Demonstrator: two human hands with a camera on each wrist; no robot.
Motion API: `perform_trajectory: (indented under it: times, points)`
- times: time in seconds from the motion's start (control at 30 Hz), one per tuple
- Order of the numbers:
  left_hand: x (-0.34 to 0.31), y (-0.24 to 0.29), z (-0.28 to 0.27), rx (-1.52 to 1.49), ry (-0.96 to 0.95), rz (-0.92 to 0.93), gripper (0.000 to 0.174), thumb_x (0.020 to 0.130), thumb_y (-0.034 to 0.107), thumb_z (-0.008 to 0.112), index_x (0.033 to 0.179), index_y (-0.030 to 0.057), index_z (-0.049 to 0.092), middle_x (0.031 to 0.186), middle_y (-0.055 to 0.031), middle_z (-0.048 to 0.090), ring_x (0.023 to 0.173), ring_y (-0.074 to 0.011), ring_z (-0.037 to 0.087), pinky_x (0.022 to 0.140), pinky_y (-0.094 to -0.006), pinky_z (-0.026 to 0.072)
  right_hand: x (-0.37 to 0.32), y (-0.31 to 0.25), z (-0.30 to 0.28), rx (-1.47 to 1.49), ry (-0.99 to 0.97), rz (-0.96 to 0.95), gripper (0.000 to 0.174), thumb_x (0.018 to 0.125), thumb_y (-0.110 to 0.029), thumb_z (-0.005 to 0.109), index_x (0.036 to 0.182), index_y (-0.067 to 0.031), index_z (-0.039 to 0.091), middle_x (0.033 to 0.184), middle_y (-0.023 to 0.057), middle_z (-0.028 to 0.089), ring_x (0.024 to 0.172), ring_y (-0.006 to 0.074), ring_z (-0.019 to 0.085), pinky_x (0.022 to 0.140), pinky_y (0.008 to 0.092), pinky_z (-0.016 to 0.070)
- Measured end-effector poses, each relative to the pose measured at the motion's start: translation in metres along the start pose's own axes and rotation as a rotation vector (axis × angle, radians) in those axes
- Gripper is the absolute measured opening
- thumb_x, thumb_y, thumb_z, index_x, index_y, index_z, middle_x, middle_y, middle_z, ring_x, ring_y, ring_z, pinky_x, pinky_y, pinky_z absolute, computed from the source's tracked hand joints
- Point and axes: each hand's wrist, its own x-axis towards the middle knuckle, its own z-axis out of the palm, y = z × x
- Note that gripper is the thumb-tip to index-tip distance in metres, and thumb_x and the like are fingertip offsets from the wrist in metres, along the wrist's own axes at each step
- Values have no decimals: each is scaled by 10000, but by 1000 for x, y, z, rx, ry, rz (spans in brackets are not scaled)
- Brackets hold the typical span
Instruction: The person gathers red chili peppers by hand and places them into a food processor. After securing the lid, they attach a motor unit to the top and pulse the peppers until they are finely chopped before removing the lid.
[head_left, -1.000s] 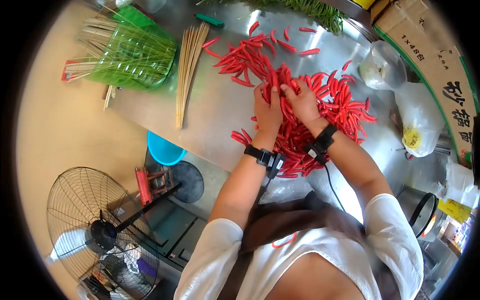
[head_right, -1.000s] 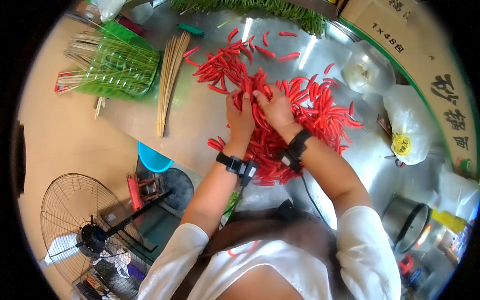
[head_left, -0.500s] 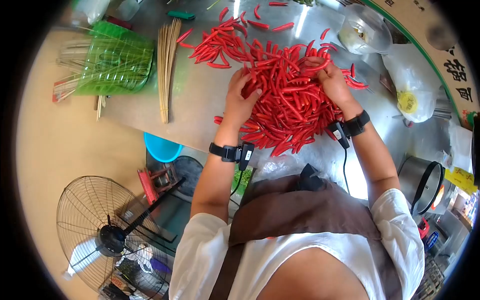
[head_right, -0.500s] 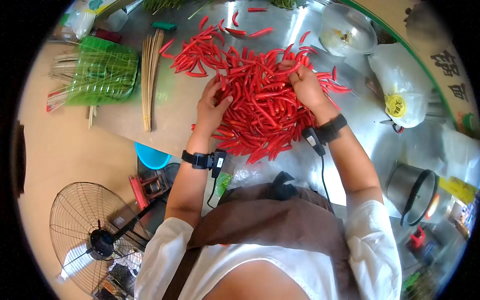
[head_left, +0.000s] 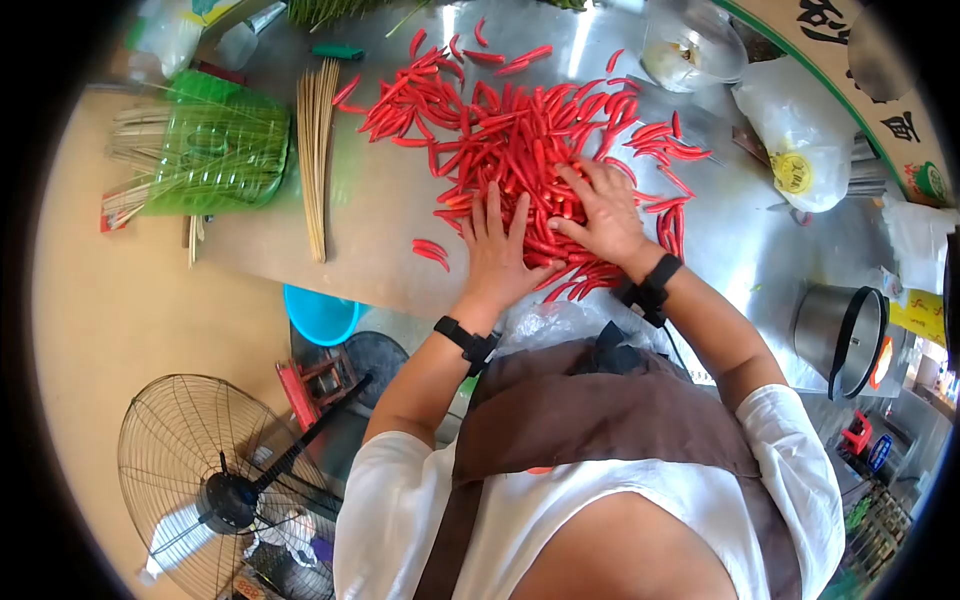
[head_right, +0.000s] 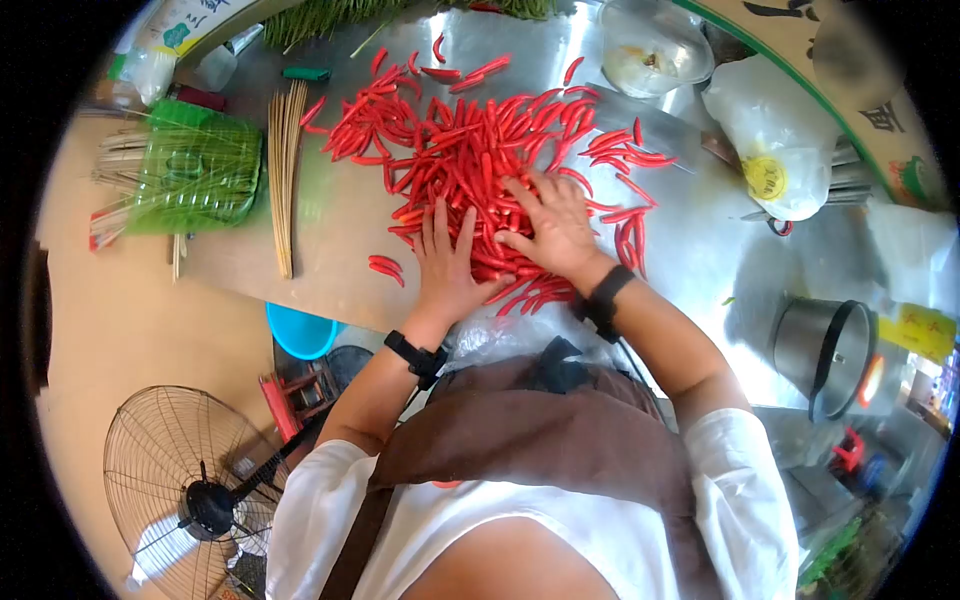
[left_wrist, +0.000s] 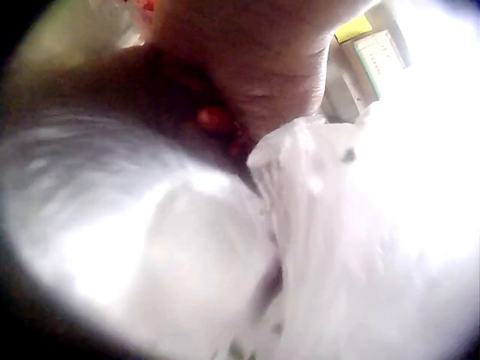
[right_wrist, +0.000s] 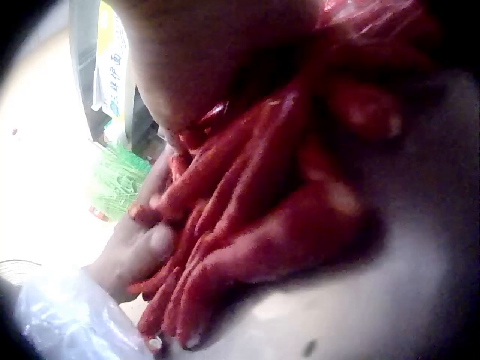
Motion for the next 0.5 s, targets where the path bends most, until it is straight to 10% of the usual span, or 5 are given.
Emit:
perform_trajectory:
  times: [0.2,0.3,0.43,0.5]
  points:
    - [11,-26,-4,-253,-50,86,755,671,351,806,1346,155,527,1507,-153,320,1321,-456,342,1068,-602,264,1,6,-8,206,-146,91,481,816,-115,682,1271,-78,533,1158,171,586,946,366,613,804,410,520]
    - [25,-17,-66,8,-140,143,759,695,344,782,1383,196,497,1529,-130,289,1305,-423,363,1066,-543,292,13,4,-32,235,-27,-60,508,833,-179,696,1294,-62,519,989,166,646,877,377,640,744,422,528]
    - [64,-81,-73,-204,-28,16,637,773,353,730,1333,121,536,1467,-179,376,1313,-425,358,1079,-503,282,53,-18,-90,14,-399,75,649,770,-392,747,1266,-24,549,997,203,650,873,376,631,799,417,503]
    - [95,-115,-71,-226,226,-111,608,817,364,691,1320,67,525,1437,-218,396,1309,-428,361,1073,-508,284,66,6,-77,71,-194,-38,623,787,-405,730,1231,2,571,970,207,656,902,368,618,846,424,476]
